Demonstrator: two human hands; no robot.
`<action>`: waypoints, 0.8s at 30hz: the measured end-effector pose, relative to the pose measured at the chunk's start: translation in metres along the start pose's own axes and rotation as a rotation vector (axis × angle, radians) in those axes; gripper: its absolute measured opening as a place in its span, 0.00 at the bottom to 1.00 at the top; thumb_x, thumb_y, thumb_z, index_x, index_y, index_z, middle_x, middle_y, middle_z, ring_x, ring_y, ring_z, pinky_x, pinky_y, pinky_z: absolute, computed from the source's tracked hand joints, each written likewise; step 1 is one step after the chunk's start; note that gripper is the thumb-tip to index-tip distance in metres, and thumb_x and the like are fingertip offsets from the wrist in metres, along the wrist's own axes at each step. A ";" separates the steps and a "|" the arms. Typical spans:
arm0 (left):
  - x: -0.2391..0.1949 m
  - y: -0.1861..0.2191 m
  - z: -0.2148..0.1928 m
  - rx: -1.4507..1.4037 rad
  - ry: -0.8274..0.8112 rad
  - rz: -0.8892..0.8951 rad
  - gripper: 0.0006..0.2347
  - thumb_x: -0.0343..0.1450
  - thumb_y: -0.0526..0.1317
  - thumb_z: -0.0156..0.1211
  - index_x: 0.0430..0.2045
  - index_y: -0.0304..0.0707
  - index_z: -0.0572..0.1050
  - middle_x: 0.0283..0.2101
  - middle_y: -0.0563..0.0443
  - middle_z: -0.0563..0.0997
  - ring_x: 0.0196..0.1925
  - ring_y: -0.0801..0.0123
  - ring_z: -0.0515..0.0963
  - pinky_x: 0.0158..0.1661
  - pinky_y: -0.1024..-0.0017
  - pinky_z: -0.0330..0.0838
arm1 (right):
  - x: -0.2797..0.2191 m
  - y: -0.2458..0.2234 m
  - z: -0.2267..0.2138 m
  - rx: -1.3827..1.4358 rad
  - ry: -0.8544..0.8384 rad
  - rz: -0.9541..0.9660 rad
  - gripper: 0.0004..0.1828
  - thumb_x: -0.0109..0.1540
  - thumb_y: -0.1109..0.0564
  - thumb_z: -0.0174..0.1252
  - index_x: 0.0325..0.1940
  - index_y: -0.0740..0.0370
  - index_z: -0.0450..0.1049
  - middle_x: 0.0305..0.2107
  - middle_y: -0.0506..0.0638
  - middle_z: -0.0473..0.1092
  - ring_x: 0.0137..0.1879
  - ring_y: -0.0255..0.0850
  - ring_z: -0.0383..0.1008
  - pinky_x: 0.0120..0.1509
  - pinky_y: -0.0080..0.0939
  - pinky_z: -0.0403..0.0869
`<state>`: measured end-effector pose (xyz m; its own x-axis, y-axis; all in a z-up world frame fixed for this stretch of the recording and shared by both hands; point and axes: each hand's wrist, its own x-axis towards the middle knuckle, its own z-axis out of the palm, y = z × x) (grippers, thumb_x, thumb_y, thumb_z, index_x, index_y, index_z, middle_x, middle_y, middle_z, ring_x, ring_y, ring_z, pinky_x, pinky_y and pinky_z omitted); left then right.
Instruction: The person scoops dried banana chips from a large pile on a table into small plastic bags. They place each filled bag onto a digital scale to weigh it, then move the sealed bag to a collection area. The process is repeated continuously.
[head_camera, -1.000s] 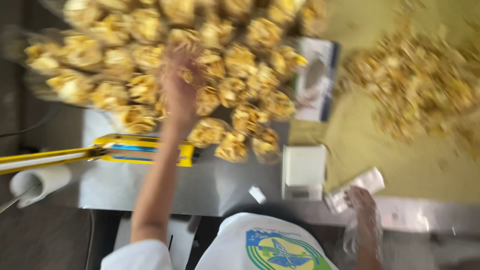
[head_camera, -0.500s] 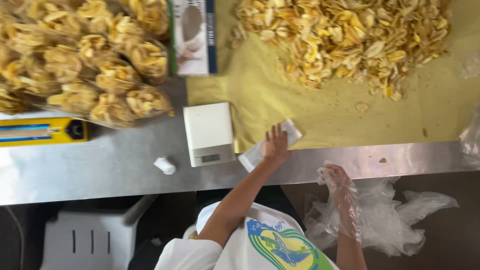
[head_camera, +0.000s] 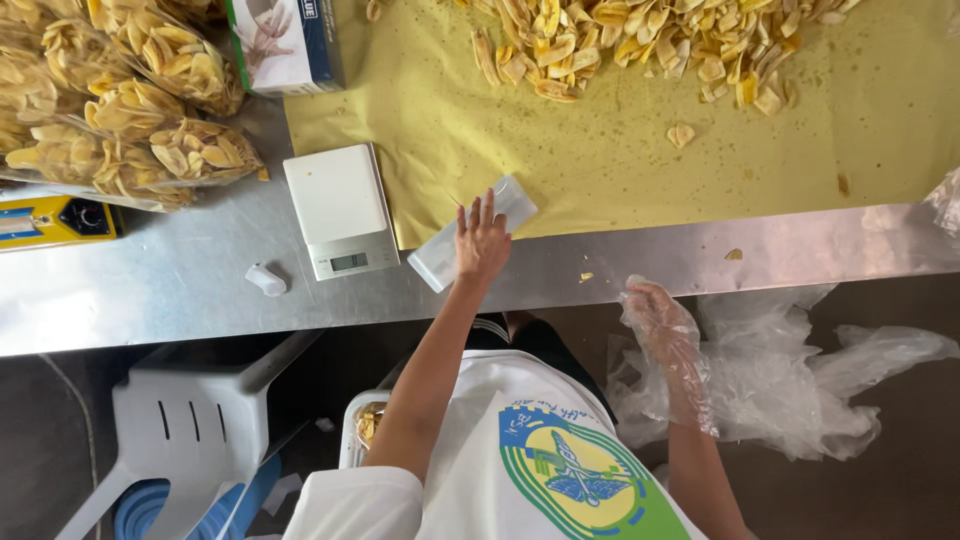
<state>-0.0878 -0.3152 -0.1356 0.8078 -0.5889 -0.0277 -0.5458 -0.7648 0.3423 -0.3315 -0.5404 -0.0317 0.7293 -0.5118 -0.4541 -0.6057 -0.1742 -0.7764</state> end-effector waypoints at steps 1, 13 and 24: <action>0.001 0.000 -0.003 -0.008 0.008 0.001 0.13 0.63 0.38 0.71 0.39 0.35 0.79 0.69 0.38 0.67 0.69 0.46 0.69 0.65 0.45 0.59 | 0.001 -0.004 0.002 0.031 -0.013 -0.021 0.16 0.65 0.51 0.61 0.56 0.56 0.75 0.41 0.46 0.75 0.44 0.31 0.73 0.49 0.33 0.74; 0.012 0.005 -0.023 -0.098 -0.118 0.036 0.24 0.62 0.32 0.70 0.52 0.48 0.69 0.61 0.56 0.71 0.63 0.53 0.68 0.64 0.36 0.58 | 0.014 -0.048 0.002 1.018 -0.323 -0.039 0.27 0.57 0.56 0.69 0.58 0.63 0.73 0.53 0.48 0.74 0.58 0.36 0.78 0.64 0.33 0.77; 0.016 0.006 -0.024 -0.190 -0.202 -0.078 0.09 0.72 0.47 0.64 0.36 0.43 0.77 0.53 0.52 0.71 0.64 0.56 0.68 0.69 0.33 0.51 | 0.133 -0.019 0.095 -0.314 -0.203 -0.591 0.20 0.65 0.59 0.60 0.61 0.48 0.75 0.56 0.45 0.74 0.58 0.38 0.78 0.62 0.34 0.78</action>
<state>-0.0726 -0.3232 -0.1117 0.7749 -0.5845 -0.2407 -0.4167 -0.7587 0.5008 -0.1926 -0.5257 -0.1190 0.9914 -0.0943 -0.0911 -0.1301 -0.6253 -0.7694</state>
